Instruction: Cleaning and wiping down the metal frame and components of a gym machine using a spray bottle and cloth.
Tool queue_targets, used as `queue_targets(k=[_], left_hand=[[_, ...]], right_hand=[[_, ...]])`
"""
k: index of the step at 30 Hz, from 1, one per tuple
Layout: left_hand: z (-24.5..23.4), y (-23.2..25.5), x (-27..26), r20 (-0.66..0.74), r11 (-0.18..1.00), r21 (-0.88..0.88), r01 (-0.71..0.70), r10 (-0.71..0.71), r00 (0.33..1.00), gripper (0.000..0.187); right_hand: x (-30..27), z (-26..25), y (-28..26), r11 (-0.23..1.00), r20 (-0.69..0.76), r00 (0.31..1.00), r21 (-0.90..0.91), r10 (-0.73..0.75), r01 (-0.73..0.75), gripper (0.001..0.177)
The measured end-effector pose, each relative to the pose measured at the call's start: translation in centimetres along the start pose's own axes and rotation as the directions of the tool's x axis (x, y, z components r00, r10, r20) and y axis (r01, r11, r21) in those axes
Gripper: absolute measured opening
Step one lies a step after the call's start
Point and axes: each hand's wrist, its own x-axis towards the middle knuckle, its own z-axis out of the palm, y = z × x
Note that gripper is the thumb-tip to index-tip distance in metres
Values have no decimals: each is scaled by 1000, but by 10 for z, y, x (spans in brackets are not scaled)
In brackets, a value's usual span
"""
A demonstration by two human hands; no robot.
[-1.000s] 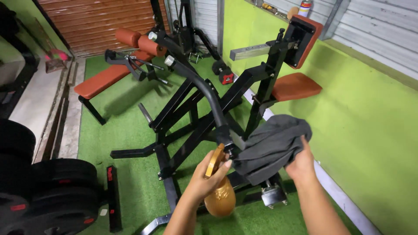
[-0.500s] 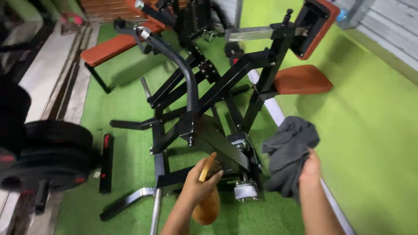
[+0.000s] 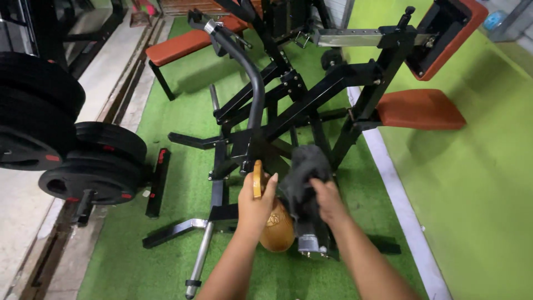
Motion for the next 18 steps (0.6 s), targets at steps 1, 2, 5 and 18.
queue_targets(k=[1,2,5,18], left_hand=[[-6,9,-2,-1,1000,4,-2,2,1000,29],[-12,17,-3,1,995,5,-104,104,995,35],[-34,42,-4,11,966,113,-231,232,973,45],[-34,50,8,210,961,165,-224,187,960,99]], right_hand=[[2,18,-1,1000,2,1000,4,0,0,32],[6,35,-3,988,8,993,-98,-115,115,30],[8,107,-22,922,104,966,-289,-236,257,32],[39,88,78,725,-174,835,-606,-522,327,35]])
